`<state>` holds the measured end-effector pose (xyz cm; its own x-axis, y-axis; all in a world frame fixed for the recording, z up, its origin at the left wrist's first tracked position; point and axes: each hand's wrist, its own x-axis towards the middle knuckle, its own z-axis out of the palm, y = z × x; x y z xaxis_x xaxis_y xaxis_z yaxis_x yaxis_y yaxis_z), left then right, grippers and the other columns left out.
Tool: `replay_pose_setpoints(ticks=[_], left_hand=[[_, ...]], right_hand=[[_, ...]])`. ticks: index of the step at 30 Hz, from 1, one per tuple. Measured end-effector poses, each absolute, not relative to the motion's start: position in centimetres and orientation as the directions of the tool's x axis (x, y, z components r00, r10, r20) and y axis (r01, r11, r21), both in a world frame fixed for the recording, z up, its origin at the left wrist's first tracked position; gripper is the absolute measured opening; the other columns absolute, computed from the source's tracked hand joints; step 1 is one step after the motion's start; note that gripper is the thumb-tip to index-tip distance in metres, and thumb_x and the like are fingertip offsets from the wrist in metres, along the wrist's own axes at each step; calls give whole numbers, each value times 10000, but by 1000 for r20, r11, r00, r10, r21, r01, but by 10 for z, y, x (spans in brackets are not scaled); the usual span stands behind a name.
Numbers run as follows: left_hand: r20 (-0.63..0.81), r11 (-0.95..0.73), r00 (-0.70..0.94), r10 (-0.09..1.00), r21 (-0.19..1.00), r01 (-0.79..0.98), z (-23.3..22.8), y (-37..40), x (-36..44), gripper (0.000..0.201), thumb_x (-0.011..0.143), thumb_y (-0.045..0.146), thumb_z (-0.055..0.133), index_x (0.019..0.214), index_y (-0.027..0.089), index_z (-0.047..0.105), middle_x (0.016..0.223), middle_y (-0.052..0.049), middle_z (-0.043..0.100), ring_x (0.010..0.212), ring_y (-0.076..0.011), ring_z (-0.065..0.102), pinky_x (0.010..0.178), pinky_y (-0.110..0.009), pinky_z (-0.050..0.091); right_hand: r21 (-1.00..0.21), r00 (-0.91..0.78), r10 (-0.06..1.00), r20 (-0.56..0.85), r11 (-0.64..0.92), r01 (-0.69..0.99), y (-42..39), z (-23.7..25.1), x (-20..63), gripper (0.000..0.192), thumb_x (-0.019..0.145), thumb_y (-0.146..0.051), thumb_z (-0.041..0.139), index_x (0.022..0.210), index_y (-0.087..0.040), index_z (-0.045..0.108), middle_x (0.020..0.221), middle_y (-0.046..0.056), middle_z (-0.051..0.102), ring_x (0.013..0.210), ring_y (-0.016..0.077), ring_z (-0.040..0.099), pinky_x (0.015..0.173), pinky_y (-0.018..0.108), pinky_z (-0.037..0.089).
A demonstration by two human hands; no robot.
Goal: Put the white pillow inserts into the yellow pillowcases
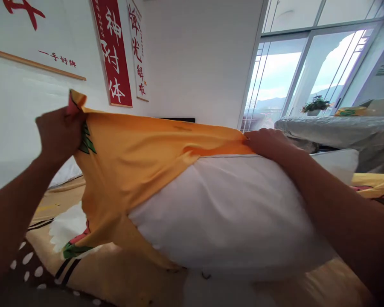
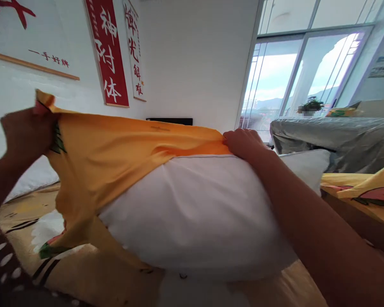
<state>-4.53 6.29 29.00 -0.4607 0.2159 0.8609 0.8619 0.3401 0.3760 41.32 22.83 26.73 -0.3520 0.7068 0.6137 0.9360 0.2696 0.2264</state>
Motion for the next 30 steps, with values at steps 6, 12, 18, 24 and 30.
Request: replay_pose_setpoints(ticks=[6,12,18,24,30], left_hand=[[858,363,-377,349,247,899,255,104,-44,430,849,310,473,1193,61,540,1109,-184,605,1038,-327,548,866,-528,437],[768,-367,629,118,-555,746,158,79,45,200,851,182,487,1043,188,545,929,-50,597,940,-199,525,890,-368,378],[401,-612,671,623,-283,738,76,111,96,230,916,332,425,858,169,577,907,-63,627,890,-198,554,843,-360,382],[146,-461,484,863,-163,872,97,141,112,560,887,569,353,828,130,695,825,-165,693,838,-285,645,792,-413,453],[23,-459,466,885,-140,878,83,111,147,474,773,539,538,832,119,748,825,-201,715,796,-333,679,727,-417,499]], right_hand=[[357,-378,515,769,144,923,216,252,388,315,926,-239,390,809,-113,654,836,152,665,848,226,570,753,395,338],[506,-726,176,665,608,611,133,142,370,324,944,-337,406,1109,-165,625,1152,119,654,1057,241,561,920,414,347],[384,-695,506,511,589,711,129,22,355,831,765,-587,588,1455,-199,333,1490,201,318,1353,421,273,1044,605,196],[314,-743,608,279,674,669,161,33,341,1041,651,-417,696,1507,-207,142,1485,247,291,1362,430,254,1050,625,202],[505,-768,514,383,580,640,169,20,342,634,840,-196,542,1438,-245,336,1248,193,559,1122,330,535,906,539,407]])
